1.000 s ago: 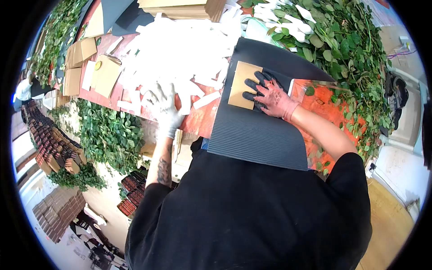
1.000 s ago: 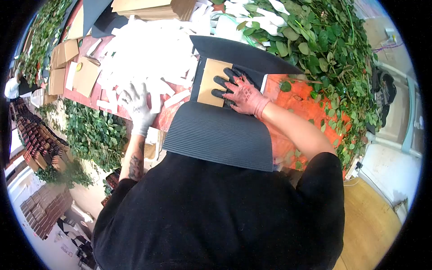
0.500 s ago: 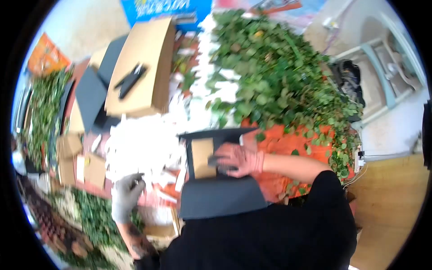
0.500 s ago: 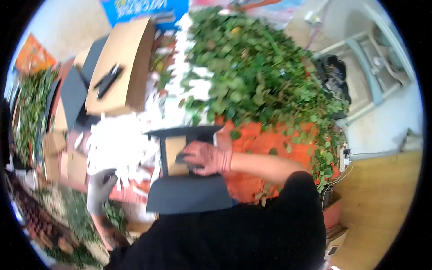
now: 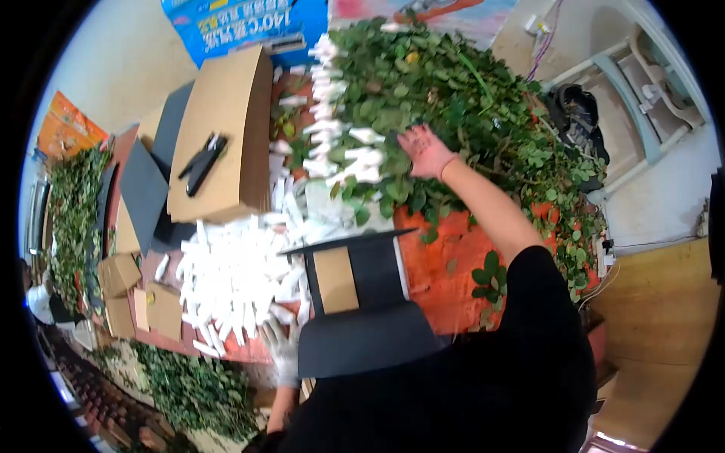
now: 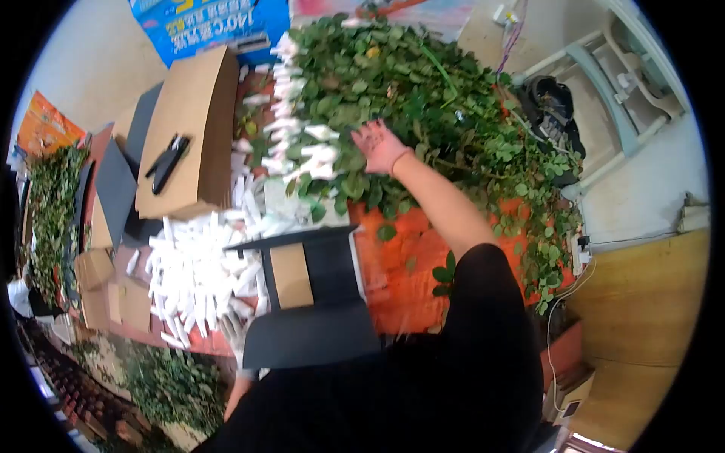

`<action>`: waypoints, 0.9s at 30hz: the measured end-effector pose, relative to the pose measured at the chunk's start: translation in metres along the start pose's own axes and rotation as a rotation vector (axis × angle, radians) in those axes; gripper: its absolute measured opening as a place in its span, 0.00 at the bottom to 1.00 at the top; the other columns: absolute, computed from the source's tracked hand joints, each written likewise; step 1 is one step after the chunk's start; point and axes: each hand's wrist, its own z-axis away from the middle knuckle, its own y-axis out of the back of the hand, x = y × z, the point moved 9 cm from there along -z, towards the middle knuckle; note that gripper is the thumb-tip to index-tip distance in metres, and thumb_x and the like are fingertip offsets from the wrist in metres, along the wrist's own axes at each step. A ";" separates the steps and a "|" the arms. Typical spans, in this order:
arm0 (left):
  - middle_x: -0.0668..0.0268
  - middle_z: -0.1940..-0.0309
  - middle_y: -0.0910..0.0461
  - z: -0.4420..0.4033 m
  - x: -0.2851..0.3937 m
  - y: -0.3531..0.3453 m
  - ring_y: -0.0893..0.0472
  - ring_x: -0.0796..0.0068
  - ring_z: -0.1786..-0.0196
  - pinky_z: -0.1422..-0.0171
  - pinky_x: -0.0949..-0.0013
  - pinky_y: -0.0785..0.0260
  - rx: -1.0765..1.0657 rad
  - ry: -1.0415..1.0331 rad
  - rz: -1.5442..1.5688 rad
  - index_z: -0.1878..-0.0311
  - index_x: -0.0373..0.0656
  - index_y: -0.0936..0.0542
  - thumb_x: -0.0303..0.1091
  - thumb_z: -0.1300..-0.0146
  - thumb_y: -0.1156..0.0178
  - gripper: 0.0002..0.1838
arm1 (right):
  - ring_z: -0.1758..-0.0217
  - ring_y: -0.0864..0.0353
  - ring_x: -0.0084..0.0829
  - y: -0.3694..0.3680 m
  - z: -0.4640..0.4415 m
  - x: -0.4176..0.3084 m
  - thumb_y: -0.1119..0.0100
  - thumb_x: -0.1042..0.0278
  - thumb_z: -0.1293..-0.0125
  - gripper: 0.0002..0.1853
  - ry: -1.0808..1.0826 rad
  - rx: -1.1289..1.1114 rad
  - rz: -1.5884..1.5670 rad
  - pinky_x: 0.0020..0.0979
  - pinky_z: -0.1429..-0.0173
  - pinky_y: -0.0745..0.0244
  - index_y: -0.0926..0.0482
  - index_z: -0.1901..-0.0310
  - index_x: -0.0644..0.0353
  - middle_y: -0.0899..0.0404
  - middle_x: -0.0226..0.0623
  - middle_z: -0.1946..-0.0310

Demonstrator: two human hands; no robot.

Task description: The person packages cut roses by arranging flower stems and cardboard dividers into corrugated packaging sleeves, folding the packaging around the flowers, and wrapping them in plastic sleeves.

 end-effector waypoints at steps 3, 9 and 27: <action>0.39 0.34 0.45 -0.038 -0.016 0.031 0.47 0.29 0.33 0.30 0.32 0.61 0.031 0.099 0.185 0.36 0.52 0.34 0.48 0.41 0.46 0.29 | 0.31 0.41 0.43 -0.010 -0.002 -0.002 0.46 0.45 0.46 0.42 0.039 -0.074 -0.032 0.43 0.27 0.51 0.43 0.32 0.59 0.37 0.44 0.36; 0.37 0.33 0.48 -0.082 -0.042 0.058 0.49 0.30 0.32 0.29 0.35 0.61 -0.069 0.211 0.176 0.36 0.47 0.34 0.46 0.47 0.40 0.35 | 0.34 0.35 0.37 0.027 0.023 0.056 0.44 0.45 0.46 0.38 -0.195 0.252 -0.112 0.33 0.30 0.45 0.37 0.35 0.55 0.34 0.40 0.38; 0.46 0.28 0.55 -0.129 -0.074 0.203 0.54 0.41 0.27 0.29 0.38 0.58 0.543 0.205 0.291 0.27 0.43 0.52 0.45 0.36 0.44 0.40 | 0.58 0.27 0.32 -0.005 0.015 0.020 0.52 0.60 0.45 0.20 -0.003 0.432 0.009 0.34 0.52 0.35 0.30 0.49 0.52 0.29 0.31 0.66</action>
